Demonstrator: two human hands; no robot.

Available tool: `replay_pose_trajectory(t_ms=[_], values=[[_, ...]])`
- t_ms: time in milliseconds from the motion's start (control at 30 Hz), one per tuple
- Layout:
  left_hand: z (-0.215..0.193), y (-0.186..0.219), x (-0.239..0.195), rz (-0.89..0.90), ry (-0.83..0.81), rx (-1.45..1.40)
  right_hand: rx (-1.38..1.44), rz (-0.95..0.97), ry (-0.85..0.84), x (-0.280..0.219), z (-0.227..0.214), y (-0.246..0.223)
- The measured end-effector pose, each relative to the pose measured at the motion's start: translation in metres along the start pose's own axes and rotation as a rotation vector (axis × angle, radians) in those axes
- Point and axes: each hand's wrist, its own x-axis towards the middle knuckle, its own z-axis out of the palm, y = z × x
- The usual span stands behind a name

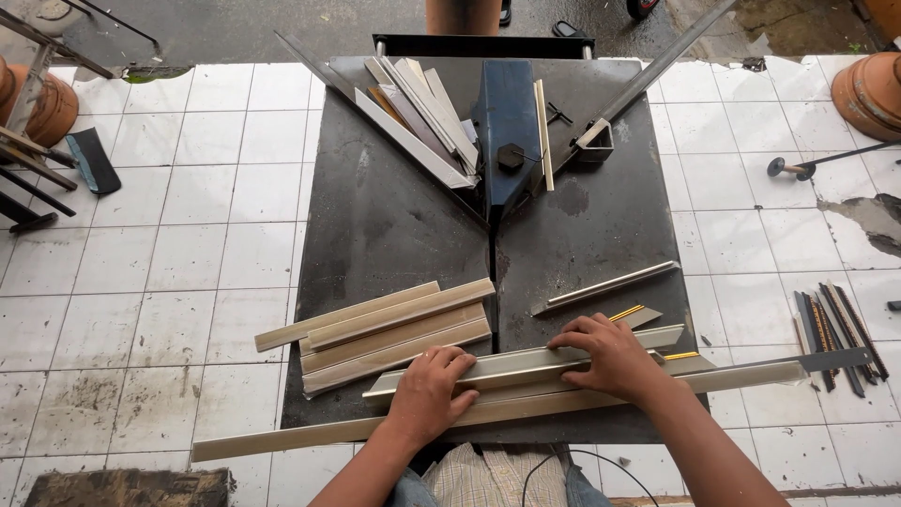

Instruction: Measuring and aligning wooden frame moldings on a miter cutting machine table using a metal ruler.

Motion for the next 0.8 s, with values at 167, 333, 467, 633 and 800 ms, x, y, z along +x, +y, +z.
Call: replay_pose_trajectory(t_ms=[167,333,467,633,800], values=[[0.007,-0.007,0.002,-0.016,0.007,-0.007,0.058,0.031,-0.021,0.002,-0.007,-0.009],[-0.008,0.000,0.008,0.052,0.048,-0.020,0.089,-0.013,0.070,0.013,-0.005,-0.020],[-0.004,-0.031,0.021,-0.067,0.178,0.130,-0.018,0.035,0.225,0.040,-0.009,-0.043],[-0.028,-0.050,0.036,-0.305,0.054,0.330,-0.202,0.132,0.306,0.080,0.004,-0.057],[-0.025,-0.065,0.047,-0.229,-0.142,0.421,-0.303,0.118,0.173,0.099,0.006,-0.062]])
